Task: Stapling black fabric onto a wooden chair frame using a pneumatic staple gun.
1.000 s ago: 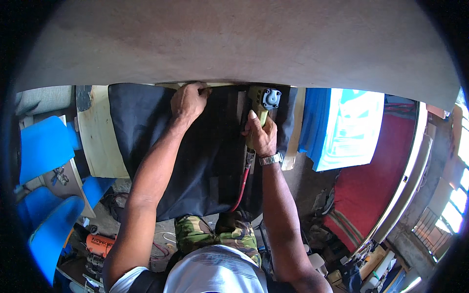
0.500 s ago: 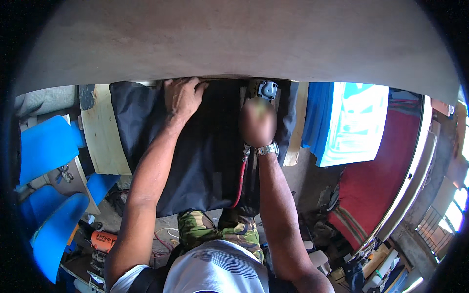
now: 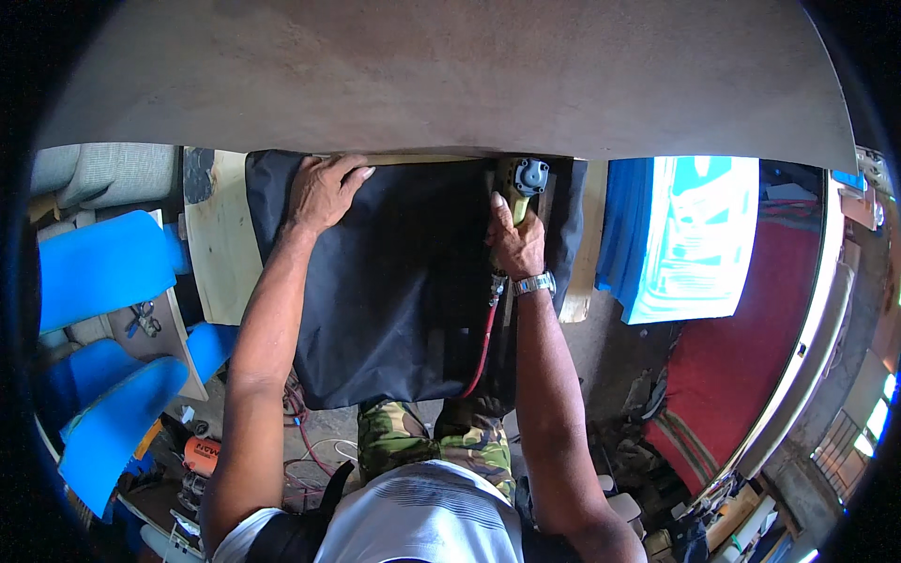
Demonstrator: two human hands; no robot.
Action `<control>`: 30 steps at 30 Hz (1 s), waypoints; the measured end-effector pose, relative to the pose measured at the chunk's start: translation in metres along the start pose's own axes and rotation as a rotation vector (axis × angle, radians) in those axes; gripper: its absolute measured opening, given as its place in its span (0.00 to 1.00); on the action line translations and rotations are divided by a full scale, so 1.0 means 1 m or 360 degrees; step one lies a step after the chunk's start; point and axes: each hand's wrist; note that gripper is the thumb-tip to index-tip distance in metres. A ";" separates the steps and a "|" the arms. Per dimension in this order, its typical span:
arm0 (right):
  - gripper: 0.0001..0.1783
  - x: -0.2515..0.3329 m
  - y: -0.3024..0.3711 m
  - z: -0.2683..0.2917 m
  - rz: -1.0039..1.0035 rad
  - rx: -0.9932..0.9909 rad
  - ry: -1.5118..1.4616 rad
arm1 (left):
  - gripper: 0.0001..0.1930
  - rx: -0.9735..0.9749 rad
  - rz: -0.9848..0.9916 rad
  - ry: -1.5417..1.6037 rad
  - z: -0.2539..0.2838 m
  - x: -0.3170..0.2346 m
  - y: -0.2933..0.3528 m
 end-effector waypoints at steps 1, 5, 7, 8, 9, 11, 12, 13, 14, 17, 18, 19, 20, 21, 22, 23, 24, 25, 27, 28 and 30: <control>0.28 0.001 0.001 0.000 0.0007 -0.0003 0.0021 | 0.13 -0.0044 -0.0035 -0.0038 -0.002 0.002 0.000; 0.27 0.002 0.003 -0.001 0.0009 0.0021 -0.0009 | 0.12 -0.0003 0.0130 -0.0364 -0.010 -0.002 -0.004; 0.27 0.001 0.002 -0.004 -0.0057 0.0043 -0.0162 | 0.13 0.0129 0.0246 -0.0390 -0.013 -0.002 -0.004; 0.26 0.003 0.005 -0.006 -0.0028 0.0060 -0.0152 | 0.13 0.0060 0.0281 -0.0419 -0.018 0.003 -0.001; 0.26 0.005 0.009 -0.012 0.0002 0.0078 -0.0142 | 0.13 -0.0011 0.0317 -0.0449 -0.019 0.009 0.002; 0.26 0.002 0.012 -0.018 -0.0002 0.0058 -0.0265 | 0.14 0.0014 0.0344 -0.0471 -0.026 0.008 0.001; 0.27 0.002 0.012 -0.020 -0.0001 0.0046 -0.0288 | 0.14 -0.0005 0.0365 -0.0476 -0.030 0.009 0.000; 0.26 0.009 0.015 -0.027 0.0010 0.0018 -0.0252 | 0.14 -0.0039 0.0393 -0.0489 -0.028 0.013 0.002; 0.26 0.010 0.018 -0.031 0.0012 0.0020 -0.0246 | 0.14 -0.0098 0.0388 -0.0428 -0.028 0.014 0.005; 0.25 0.012 0.024 -0.042 -0.0081 -0.0104 -0.0200 | 0.14 -0.0187 0.0400 -0.0305 -0.031 0.018 0.008; 0.24 0.012 0.032 -0.039 -0.0044 -0.0101 -0.0220 | 0.14 -0.0164 0.0364 -0.0260 -0.032 0.019 0.010; 0.24 0.010 0.042 -0.033 -0.0021 -0.0118 -0.0262 | 0.14 -0.0168 0.0358 -0.0236 -0.032 0.018 0.008; 0.24 0.004 0.051 -0.025 0.0010 -0.0134 -0.0231 | 0.14 -0.0123 0.0256 -0.0292 -0.029 0.015 0.007; 0.22 -0.003 0.061 -0.020 0.0126 -0.0134 -0.0240 | 0.14 -0.0079 0.0152 -0.0345 -0.028 0.012 0.006; 0.22 -0.005 0.071 -0.013 0.0090 -0.0136 -0.0262 | 0.14 -0.0013 0.0197 -0.0339 -0.028 0.009 0.005; 0.21 -0.005 0.079 -0.008 0.0055 -0.0136 -0.0284 | 0.15 -0.0120 0.0196 -0.0396 -0.028 0.003 0.006; 0.20 -0.015 0.080 -0.005 0.0115 -0.0165 -0.0351 | 0.15 -0.0228 0.0199 -0.0458 -0.026 -0.002 0.009; 0.21 -0.015 0.081 -0.004 0.0107 -0.0141 -0.0486 | 0.17 -0.0256 0.0170 -0.0469 -0.023 -0.003 0.012; 0.21 -0.010 0.084 -0.001 0.0019 -0.0066 -0.0692 | 0.16 -0.0498 0.0050 -0.0432 -0.014 -0.013 0.025; 0.20 -0.005 0.088 0.000 -0.0062 -0.0059 -0.0677 | 0.14 -0.0496 0.0041 -0.0322 -0.001 -0.027 0.033; 0.22 -0.007 0.096 0.010 -0.0119 -0.0083 -0.0557 | 0.10 -0.0620 -0.0045 0.0226 0.002 -0.056 0.052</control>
Point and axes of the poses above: each hand's wrist, its own y-axis away from the middle knuckle, its own z-axis out of the back of the hand, x = y × z, and after that the axes turned 3 degrees about -z, right-handed
